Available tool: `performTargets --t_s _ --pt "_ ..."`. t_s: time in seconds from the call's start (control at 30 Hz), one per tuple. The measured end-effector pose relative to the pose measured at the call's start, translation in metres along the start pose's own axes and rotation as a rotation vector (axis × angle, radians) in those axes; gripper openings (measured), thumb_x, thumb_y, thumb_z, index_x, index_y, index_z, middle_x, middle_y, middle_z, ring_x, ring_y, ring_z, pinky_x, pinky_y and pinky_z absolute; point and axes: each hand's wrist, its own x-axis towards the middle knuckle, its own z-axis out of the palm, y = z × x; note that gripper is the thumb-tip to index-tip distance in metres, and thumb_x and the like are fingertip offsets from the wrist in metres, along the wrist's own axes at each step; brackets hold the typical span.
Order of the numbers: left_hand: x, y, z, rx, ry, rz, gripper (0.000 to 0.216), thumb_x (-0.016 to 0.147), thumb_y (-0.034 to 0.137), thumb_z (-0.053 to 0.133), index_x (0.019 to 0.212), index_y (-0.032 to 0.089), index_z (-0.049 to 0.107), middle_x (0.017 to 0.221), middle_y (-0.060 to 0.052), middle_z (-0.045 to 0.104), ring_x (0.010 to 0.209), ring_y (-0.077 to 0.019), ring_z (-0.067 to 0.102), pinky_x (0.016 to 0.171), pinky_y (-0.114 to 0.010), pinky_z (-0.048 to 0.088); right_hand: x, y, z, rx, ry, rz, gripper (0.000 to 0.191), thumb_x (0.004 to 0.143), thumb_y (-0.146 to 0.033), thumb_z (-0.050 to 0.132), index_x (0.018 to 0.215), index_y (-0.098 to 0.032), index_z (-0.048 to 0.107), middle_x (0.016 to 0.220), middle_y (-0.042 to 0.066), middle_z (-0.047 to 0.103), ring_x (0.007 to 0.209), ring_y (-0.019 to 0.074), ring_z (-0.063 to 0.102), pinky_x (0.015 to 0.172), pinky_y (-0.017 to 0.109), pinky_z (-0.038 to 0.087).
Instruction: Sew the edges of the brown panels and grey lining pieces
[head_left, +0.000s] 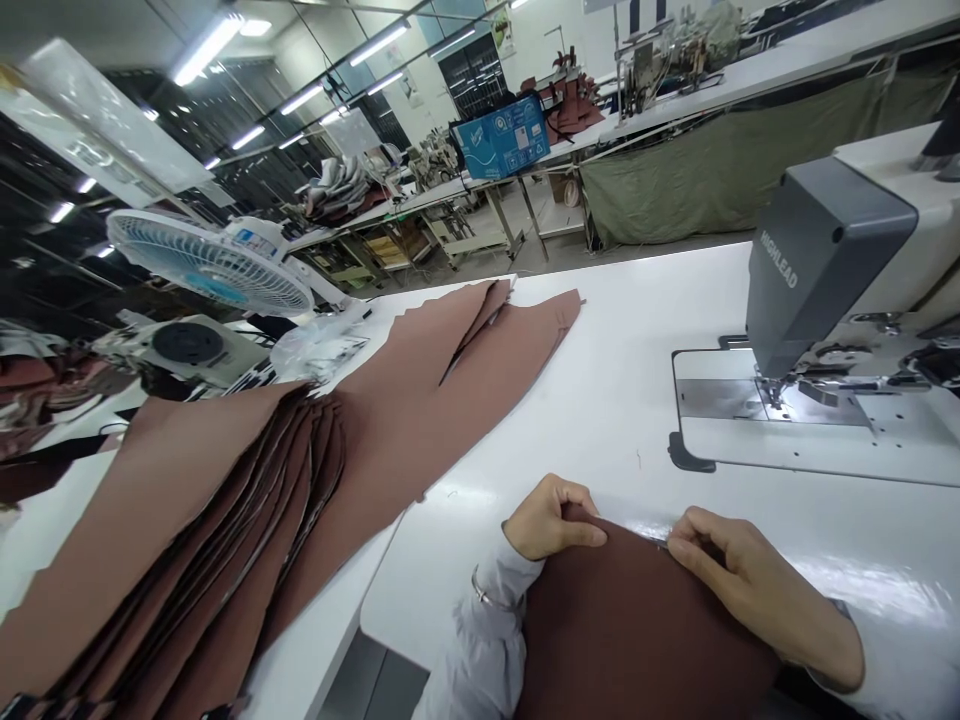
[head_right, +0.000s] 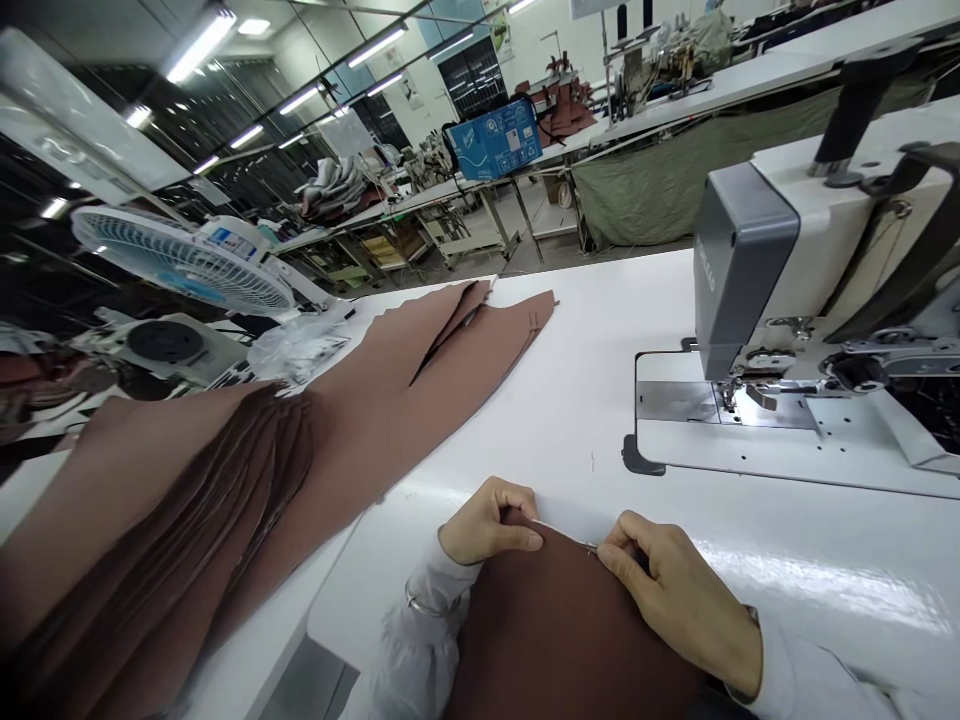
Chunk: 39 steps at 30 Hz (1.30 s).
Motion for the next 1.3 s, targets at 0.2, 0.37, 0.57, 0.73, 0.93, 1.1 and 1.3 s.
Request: performTargets --t_s 0.2,0.37,0.57,0.73,0.93,1.1,1.3 --pt "0.000 -0.002 0.001 0.002 0.018 -0.005 0.025 0.051 0.030 0.077 0.059 0.010 0.064 0.052 0.002 0.055 0.048 -0.0077 0.044 0.047 -0.020 0.033 0.004 -0.002 0.002 0.018 -0.014 -0.015 0.029 0.089 -0.044 0.039 0.075 -0.021 0.049 0.068 -0.003 0.051 0.063 0.0124 0.045 0.057 0.023 0.035" --pt "-0.001 -0.003 0.000 0.006 0.018 0.005 0.025 0.052 0.030 0.077 0.059 0.010 0.064 0.052 0.002 0.054 0.048 -0.0072 0.043 0.047 -0.019 0.032 0.003 0.001 0.003 0.052 -0.023 0.005 0.030 0.089 -0.045 0.039 0.076 -0.021 0.051 0.068 -0.003 0.051 0.062 0.0123 0.045 0.056 0.023 0.035" --pt "0.000 -0.001 0.001 0.021 0.022 0.015 0.025 0.051 0.030 0.077 0.058 0.011 0.064 0.051 0.002 0.054 0.048 -0.0073 0.043 0.046 -0.019 0.032 0.001 0.004 0.002 0.057 -0.008 0.002 0.028 0.088 -0.044 0.041 0.076 -0.021 0.052 0.067 -0.003 0.052 0.061 0.0123 0.045 0.054 0.024 0.033" --pt "-0.002 0.001 0.001 0.001 0.017 0.012 0.026 0.050 0.033 0.078 0.058 0.012 0.064 0.052 0.002 0.056 0.049 -0.0081 0.046 0.048 -0.020 0.035 0.001 0.005 0.001 0.080 -0.026 0.023 0.032 0.088 -0.047 0.039 0.076 -0.020 0.051 0.068 -0.002 0.052 0.062 0.0126 0.045 0.055 0.023 0.034" --pt "-0.002 0.000 0.001 -0.020 0.012 0.019 0.027 0.050 0.033 0.079 0.058 0.012 0.065 0.053 0.001 0.056 0.050 -0.0088 0.047 0.050 -0.020 0.036 -0.001 0.006 0.001 0.056 0.006 0.012 0.035 0.089 -0.048 0.037 0.071 -0.020 0.048 0.065 -0.003 0.048 0.060 0.0118 0.042 0.054 0.023 0.033" --pt "-0.002 0.000 0.001 -0.012 0.016 0.021 0.025 0.051 0.031 0.078 0.058 0.011 0.064 0.053 0.001 0.057 0.050 -0.0084 0.046 0.048 -0.019 0.035 -0.002 0.004 0.000 0.053 -0.008 0.022 0.033 0.088 -0.047 0.038 0.074 -0.020 0.050 0.067 -0.002 0.050 0.062 0.0121 0.044 0.055 0.023 0.034" --pt "-0.002 0.001 0.001 0.001 0.018 0.037 0.024 0.052 0.030 0.078 0.059 0.011 0.064 0.053 0.001 0.057 0.049 -0.0078 0.046 0.048 -0.019 0.035 0.003 -0.004 0.001 0.022 -0.007 -0.023 0.029 0.089 -0.042 0.039 0.074 -0.020 0.050 0.068 -0.002 0.051 0.062 0.0120 0.045 0.057 0.023 0.035"
